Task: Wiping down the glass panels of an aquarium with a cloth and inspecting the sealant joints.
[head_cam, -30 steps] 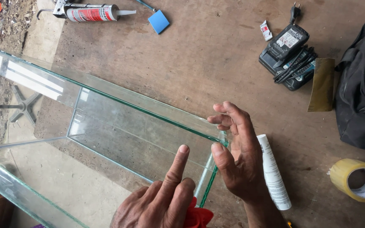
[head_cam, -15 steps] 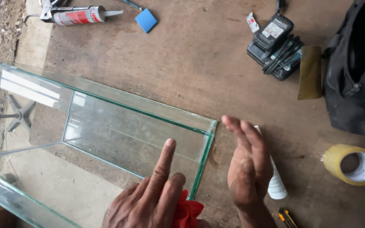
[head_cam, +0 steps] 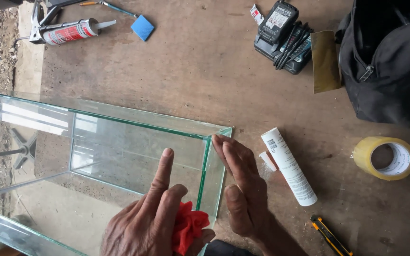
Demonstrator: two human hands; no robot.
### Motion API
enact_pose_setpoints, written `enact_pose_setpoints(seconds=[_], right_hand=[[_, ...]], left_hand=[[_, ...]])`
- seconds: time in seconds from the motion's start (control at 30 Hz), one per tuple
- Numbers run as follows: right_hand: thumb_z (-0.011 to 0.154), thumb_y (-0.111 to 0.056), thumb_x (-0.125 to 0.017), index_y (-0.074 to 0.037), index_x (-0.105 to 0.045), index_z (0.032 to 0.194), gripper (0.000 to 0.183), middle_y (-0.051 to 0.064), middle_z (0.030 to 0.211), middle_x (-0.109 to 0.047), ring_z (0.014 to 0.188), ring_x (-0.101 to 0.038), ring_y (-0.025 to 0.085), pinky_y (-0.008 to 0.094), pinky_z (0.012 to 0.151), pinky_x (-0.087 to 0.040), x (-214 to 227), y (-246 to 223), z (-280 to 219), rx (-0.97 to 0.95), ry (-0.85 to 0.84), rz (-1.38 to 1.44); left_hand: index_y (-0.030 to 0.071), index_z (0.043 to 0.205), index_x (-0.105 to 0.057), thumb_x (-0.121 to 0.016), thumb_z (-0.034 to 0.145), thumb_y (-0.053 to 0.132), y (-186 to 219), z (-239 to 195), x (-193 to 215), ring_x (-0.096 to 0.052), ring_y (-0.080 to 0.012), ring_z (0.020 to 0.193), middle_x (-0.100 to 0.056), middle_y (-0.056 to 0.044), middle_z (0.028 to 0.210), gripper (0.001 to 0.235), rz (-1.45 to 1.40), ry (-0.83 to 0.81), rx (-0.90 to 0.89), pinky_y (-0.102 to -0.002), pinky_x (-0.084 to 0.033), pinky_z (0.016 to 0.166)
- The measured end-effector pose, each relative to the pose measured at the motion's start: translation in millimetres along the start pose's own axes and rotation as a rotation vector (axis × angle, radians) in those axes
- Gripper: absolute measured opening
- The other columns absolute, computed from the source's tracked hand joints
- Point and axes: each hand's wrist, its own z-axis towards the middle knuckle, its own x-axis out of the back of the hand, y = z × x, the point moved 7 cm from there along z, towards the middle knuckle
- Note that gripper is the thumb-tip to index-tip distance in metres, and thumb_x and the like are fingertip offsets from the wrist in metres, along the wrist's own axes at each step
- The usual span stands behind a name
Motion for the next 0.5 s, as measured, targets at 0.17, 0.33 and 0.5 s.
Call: enact_pose_setpoints(seconds=[0.17,0.33,0.5], right_hand=[[0.117,-0.035,-0.032,-0.003,-0.032,0.158,0.053,0.024,0.159,-0.046,0.156,-0.039,0.036,0.054,0.132,-0.046,-0.5,2.0,-6.5,0.018,0.006,0.002],[0.116,-0.034,-0.034,-0.004,-0.032,0.159,0.052,0.026,0.159,-0.046,0.156,-0.039,0.037,0.055,0.131,-0.046,-1.1,0.5,-10.5,0.014,0.004,0.05],[0.116,-0.033,-0.033,-0.006,-0.036,0.157,0.05,0.023,0.157,-0.052,0.153,-0.045,0.034,0.051,0.129,-0.048,-0.9,-4.1,-14.9,0.031,0.005,-0.01]], left_hand=[[0.017,0.101,-0.058,-0.056,0.087,0.07,-3.0,-2.5,-3.0,-0.059,-0.0209,0.036,-0.043,-0.019,0.161,0.055,0.027,0.011,0.007,-0.031,-0.042,0.033],[0.017,0.101,-0.057,-0.057,0.087,0.07,-3.6,-3.9,-4.3,-0.058,-0.0215,0.035,-0.042,-0.019,0.162,0.055,0.027,0.015,0.013,-0.031,-0.042,0.035],[0.016,0.101,-0.057,-0.057,0.086,0.069,-0.9,-1.7,-2.3,-0.064,-0.0223,0.041,-0.042,-0.02,0.161,0.055,0.021,0.012,0.006,-0.032,-0.045,0.038]])
